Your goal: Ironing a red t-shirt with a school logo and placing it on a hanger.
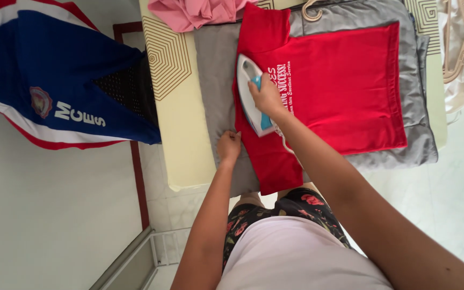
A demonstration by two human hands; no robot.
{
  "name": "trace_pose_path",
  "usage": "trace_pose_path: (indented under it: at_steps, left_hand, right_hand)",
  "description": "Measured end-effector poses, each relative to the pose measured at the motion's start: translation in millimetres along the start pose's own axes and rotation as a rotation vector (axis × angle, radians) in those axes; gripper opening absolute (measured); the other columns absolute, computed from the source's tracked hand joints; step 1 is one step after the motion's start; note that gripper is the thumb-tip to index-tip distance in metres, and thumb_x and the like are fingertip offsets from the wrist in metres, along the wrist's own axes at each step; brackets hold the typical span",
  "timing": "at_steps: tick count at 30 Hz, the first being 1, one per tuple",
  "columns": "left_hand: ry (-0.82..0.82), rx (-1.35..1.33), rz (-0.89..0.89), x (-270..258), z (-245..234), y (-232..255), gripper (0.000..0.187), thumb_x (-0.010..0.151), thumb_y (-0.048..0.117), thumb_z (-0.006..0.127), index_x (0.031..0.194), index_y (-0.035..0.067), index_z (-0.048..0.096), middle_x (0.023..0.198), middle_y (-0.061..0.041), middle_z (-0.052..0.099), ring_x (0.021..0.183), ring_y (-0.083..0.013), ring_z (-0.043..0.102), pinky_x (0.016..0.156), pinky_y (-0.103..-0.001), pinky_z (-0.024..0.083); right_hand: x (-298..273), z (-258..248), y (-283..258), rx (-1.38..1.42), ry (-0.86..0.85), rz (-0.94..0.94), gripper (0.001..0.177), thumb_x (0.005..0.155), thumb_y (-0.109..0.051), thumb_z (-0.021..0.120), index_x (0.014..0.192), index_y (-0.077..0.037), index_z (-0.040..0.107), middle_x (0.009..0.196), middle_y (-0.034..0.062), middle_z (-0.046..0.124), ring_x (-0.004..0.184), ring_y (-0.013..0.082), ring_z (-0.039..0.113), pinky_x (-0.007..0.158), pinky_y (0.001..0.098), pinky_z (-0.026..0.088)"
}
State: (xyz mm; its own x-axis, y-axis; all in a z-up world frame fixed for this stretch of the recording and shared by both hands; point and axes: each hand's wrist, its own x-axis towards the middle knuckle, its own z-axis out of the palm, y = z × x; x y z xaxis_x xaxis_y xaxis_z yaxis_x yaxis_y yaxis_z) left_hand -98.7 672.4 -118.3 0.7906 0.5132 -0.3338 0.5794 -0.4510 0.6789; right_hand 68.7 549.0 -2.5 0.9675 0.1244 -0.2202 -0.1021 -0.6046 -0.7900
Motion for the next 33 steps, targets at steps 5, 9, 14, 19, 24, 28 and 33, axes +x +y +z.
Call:
trace_pose_path:
  at_steps: [5, 9, 14, 19, 24, 28, 33]
  left_hand:
    - [-0.007, 0.017, 0.000, 2.3, -0.5, -2.0, 0.033, 0.089, 0.041, 0.073, 0.089, 0.008, 0.074, 0.085, -0.014, 0.077, 0.085, -0.0367, 0.073, 0.076, -0.048, 0.055]
    - [-0.014, -0.012, 0.062, 6.4, 5.5, -14.8, 0.032, 0.090, 0.039, 0.074, 0.092, 0.007, 0.073, 0.086, -0.014, 0.076, 0.083, -0.0361, 0.073, 0.075, -0.048, 0.056]
    - [-0.166, -0.240, 0.037, 9.3, -5.5, -27.2, 0.022, 0.092, 0.027, 0.068, 0.099, 0.006, 0.069, 0.086, -0.015, 0.075, 0.080, -0.0363, 0.074, 0.074, -0.048, 0.058]
    - [0.045, -0.008, 0.184, -10.0, -38.6, -7.6, 0.012, 0.095, 0.013, 0.064, 0.104, 0.005, 0.065, 0.097, -0.019, 0.073, 0.092, -0.0399, 0.069, 0.079, -0.050, 0.054]
    - [0.028, 0.022, 0.238, -7.5, -34.6, -14.4, 0.020, 0.092, 0.008, 0.066, 0.111, 0.006, 0.058, 0.102, -0.020, 0.069, 0.095, -0.0409, 0.067, 0.082, -0.051, 0.052]
    - [-0.003, 0.023, 0.218, -11.2, -35.4, -14.7, 0.026, 0.090, 0.006, 0.067, 0.114, 0.008, 0.056, 0.103, -0.019, 0.068, 0.095, -0.0403, 0.067, 0.083, -0.050, 0.052]
    - [-0.001, 0.046, 0.214, -10.3, -31.8, -18.2, 0.028, 0.089, 0.006, 0.068, 0.114, 0.008, 0.056, 0.104, -0.019, 0.068, 0.097, -0.0404, 0.067, 0.084, -0.050, 0.051]
  right_hand:
    - [12.9, 1.8, -1.7, -0.038, 0.036, -0.114, 0.042, 0.102, -0.036, 0.065, 0.107, 0.002, 0.050, 0.079, 0.0237, 0.068, 0.067, 0.0351, 0.071, 0.061, 0.0464, 0.054]
    - [10.1, 1.5, -13.1, 0.085, -0.031, 0.053, 0.043, 0.100, -0.037, 0.063, 0.109, 0.003, 0.046, 0.079, 0.0209, 0.067, 0.059, 0.0303, 0.071, 0.054, 0.0430, 0.056]
    - [-39.1, -9.9, -11.1, 0.027, -0.081, 0.058, 0.043, 0.101, -0.037, 0.063, 0.106, 0.002, 0.045, 0.079, 0.0204, 0.067, 0.058, 0.0303, 0.070, 0.054, 0.0435, 0.056]
    - [-35.7, -8.1, -0.5, 0.114, -0.102, 0.080, 0.040, 0.102, -0.037, 0.063, 0.103, 0.000, 0.048, 0.074, 0.0158, 0.065, 0.056, 0.0252, 0.067, 0.051, 0.0409, 0.055]
    - [-62.7, -16.0, -4.6, 0.120, -0.160, 0.103, 0.040, 0.100, -0.036, 0.063, 0.103, -0.001, 0.046, 0.071, 0.0139, 0.063, 0.053, 0.0239, 0.064, 0.048, 0.0406, 0.053]
    - [-67.8, -4.9, 5.2, 0.055, -0.146, 0.056, 0.040, 0.101, -0.037, 0.063, 0.103, 0.000, 0.048, 0.073, 0.0152, 0.065, 0.056, 0.0255, 0.068, 0.050, 0.0406, 0.055]
    - [-68.8, -6.0, -8.6, 0.028, -0.143, 0.084, 0.042, 0.101, -0.039, 0.062, 0.105, 0.000, 0.047, 0.076, 0.0178, 0.066, 0.059, 0.0299, 0.071, 0.053, 0.0425, 0.056]
